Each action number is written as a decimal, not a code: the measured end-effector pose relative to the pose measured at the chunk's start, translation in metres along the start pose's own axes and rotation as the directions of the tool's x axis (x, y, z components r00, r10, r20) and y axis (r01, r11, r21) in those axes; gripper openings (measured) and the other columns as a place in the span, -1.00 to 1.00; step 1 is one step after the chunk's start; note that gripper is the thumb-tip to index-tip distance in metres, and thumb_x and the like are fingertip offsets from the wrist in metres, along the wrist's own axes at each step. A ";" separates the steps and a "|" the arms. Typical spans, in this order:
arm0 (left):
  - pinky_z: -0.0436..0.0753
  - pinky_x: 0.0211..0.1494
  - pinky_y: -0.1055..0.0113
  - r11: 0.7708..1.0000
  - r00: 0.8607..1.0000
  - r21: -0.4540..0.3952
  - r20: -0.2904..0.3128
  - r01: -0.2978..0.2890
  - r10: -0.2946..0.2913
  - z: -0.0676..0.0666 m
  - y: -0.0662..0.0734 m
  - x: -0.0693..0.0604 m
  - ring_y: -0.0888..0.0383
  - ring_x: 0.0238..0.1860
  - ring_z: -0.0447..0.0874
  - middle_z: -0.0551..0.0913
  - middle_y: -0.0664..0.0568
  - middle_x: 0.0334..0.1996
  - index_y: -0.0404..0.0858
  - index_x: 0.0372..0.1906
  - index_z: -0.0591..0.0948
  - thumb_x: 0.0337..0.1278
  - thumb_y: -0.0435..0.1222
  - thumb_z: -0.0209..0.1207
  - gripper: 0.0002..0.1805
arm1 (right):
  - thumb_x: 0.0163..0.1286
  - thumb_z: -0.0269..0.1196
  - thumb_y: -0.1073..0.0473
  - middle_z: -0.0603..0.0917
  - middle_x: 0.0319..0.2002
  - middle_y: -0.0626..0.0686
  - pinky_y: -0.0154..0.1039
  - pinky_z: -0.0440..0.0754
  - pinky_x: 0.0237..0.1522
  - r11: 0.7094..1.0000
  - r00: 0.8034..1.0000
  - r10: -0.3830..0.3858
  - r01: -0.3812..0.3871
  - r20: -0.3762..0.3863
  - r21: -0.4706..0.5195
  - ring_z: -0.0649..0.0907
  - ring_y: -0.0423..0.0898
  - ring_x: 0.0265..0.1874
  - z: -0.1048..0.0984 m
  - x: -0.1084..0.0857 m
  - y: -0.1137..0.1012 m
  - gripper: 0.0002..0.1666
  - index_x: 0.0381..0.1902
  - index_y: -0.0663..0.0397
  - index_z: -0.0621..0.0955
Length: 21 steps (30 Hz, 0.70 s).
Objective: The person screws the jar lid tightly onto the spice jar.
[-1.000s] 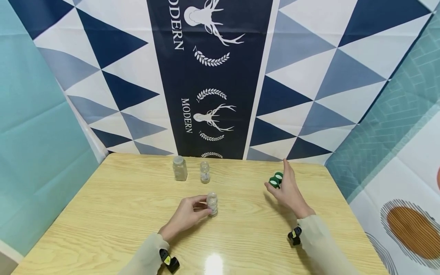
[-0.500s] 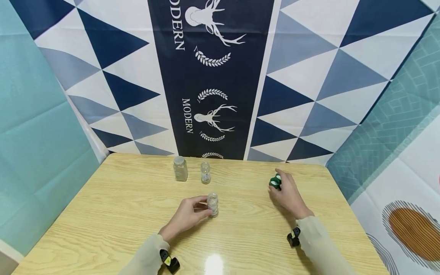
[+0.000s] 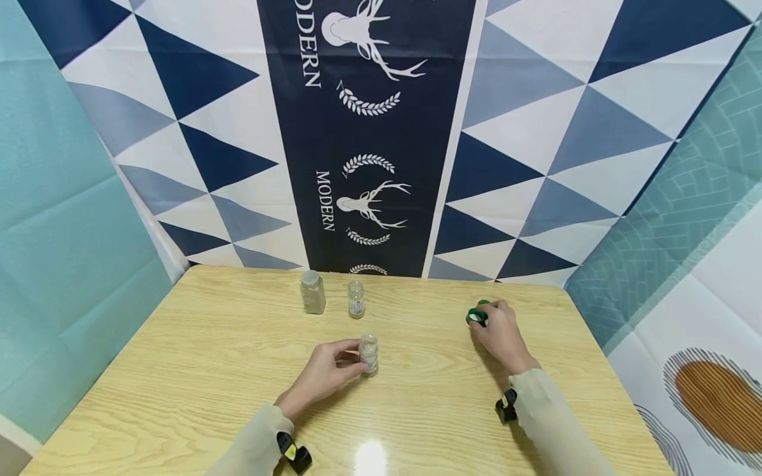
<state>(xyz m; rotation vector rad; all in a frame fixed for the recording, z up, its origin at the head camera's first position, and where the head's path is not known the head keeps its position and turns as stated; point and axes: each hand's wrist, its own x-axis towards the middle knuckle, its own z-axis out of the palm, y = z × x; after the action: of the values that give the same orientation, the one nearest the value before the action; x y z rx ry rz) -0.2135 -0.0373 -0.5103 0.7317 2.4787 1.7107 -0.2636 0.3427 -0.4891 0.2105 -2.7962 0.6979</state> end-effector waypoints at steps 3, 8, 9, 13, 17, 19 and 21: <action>0.75 0.02 0.43 1.000 1.000 0.003 0.001 0.000 0.000 0.000 0.000 -0.001 0.04 -0.01 0.81 0.75 -0.12 0.12 -0.24 0.20 0.69 0.23 -0.29 0.43 -0.56 | 0.40 0.35 0.24 0.51 0.02 0.52 0.29 0.68 -0.08 1.000 1.000 -0.001 0.001 0.007 -0.003 0.58 0.41 -0.05 0.001 -0.001 0.001 -0.49 0.19 0.51 0.58; 0.75 0.02 0.43 1.000 1.000 0.004 -0.003 -0.005 0.005 0.000 0.000 0.000 0.04 -0.01 0.81 0.75 -0.12 0.12 -0.24 0.19 0.69 0.22 -0.29 0.43 -0.56 | 0.38 0.36 0.27 0.53 -0.01 0.53 0.29 0.68 -0.11 1.000 1.000 -0.018 0.018 -0.005 -0.014 0.60 0.40 -0.09 0.003 0.000 0.003 -0.50 0.17 0.51 0.59; 0.75 0.02 0.43 1.000 1.000 0.004 -0.004 -0.007 0.007 0.000 0.000 0.000 0.04 -0.02 0.81 0.75 -0.12 0.12 -0.25 0.19 0.69 0.22 -0.29 0.43 -0.57 | 0.38 0.36 0.27 0.54 -0.02 0.52 0.28 0.69 -0.11 1.000 1.000 -0.017 0.016 -0.008 -0.012 0.61 0.39 -0.09 0.003 0.000 0.003 -0.51 0.17 0.50 0.60; 0.75 0.02 0.43 1.000 1.000 0.000 -0.004 -0.008 0.008 0.000 -0.001 0.000 0.03 -0.02 0.81 0.75 -0.12 0.12 -0.25 0.19 0.68 0.22 -0.29 0.43 -0.56 | 0.38 0.37 0.24 0.58 -0.03 0.49 0.26 0.68 -0.13 1.000 1.000 -0.016 0.016 -0.016 -0.001 0.63 0.35 -0.12 0.004 0.002 0.005 -0.53 0.14 0.48 0.61; 0.74 0.03 0.44 1.000 1.000 0.002 -0.001 -0.001 0.001 0.000 -0.001 0.000 0.04 -0.01 0.81 0.74 -0.11 0.13 -0.24 0.21 0.68 0.22 -0.27 0.43 -0.55 | 0.39 0.37 0.23 0.61 -0.05 0.45 0.25 0.69 -0.10 1.000 1.000 -0.001 0.002 -0.022 0.009 0.65 0.32 -0.11 0.007 0.003 0.006 -0.52 0.15 0.46 0.60; 0.74 0.04 0.43 1.000 1.000 -0.001 0.000 0.003 -0.003 0.001 -0.002 0.000 0.03 0.00 0.81 0.74 -0.12 0.13 -0.25 0.21 0.67 0.22 -0.27 0.43 -0.54 | 0.39 0.37 0.24 0.61 -0.05 0.45 0.26 0.69 -0.09 1.000 1.000 -0.001 0.001 -0.025 0.013 0.65 0.32 -0.11 0.008 0.003 0.005 -0.51 0.16 0.47 0.59; 0.74 0.04 0.43 1.000 1.000 -0.002 -0.002 0.007 -0.007 0.001 -0.002 0.000 0.02 0.00 0.81 0.74 -0.12 0.13 -0.25 0.21 0.68 0.22 -0.26 0.43 -0.55 | 0.38 0.38 0.24 0.61 -0.06 0.44 0.25 0.70 -0.09 1.000 1.000 0.002 -0.001 -0.027 0.016 0.65 0.31 -0.11 0.008 0.003 0.005 -0.50 0.16 0.47 0.58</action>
<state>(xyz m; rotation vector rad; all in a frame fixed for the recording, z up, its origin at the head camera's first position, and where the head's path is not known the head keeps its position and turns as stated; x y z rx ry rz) -0.2138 -0.0371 -0.5123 0.7202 2.4773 1.7119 -0.2693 0.3426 -0.4974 0.2007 -2.7667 0.7183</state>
